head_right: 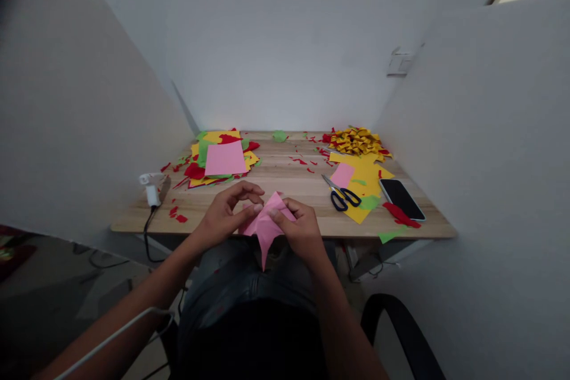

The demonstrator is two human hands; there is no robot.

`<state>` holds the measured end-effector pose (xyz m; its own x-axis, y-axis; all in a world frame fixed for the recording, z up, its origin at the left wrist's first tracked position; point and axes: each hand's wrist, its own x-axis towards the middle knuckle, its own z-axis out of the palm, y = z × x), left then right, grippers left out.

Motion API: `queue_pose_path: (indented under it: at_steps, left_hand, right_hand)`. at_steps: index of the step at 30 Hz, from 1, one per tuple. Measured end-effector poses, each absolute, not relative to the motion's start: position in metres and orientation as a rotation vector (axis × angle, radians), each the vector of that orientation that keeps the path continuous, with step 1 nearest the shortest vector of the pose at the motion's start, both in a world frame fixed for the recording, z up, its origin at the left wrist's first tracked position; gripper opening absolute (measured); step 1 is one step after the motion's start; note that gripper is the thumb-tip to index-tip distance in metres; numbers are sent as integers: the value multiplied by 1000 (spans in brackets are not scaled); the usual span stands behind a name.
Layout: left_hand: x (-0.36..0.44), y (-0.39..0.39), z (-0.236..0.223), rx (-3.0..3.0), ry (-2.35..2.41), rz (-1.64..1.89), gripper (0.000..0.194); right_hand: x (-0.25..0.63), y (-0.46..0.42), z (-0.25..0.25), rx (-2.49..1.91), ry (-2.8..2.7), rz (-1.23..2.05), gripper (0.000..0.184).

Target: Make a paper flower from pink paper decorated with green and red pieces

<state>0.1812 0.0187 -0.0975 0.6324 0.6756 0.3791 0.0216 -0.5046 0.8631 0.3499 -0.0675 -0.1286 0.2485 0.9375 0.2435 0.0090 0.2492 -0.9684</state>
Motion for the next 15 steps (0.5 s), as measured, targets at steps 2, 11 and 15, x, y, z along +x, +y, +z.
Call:
queue_pose_path:
  at_steps: [2, 11, 15]
  left_hand:
    - [182, 16, -95, 1900, 557, 938, 22]
    - [180, -6, -75, 2185, 721, 954, 11]
    - [178, -16, -71, 2368, 745, 1031, 13]
  right_hand:
    - [351, -69, -129, -1103, -1099, 906, 28]
    - [350, -77, -123, -1102, -1073, 885, 25]
    - [346, -81, -115, -1110, -1024, 806, 22]
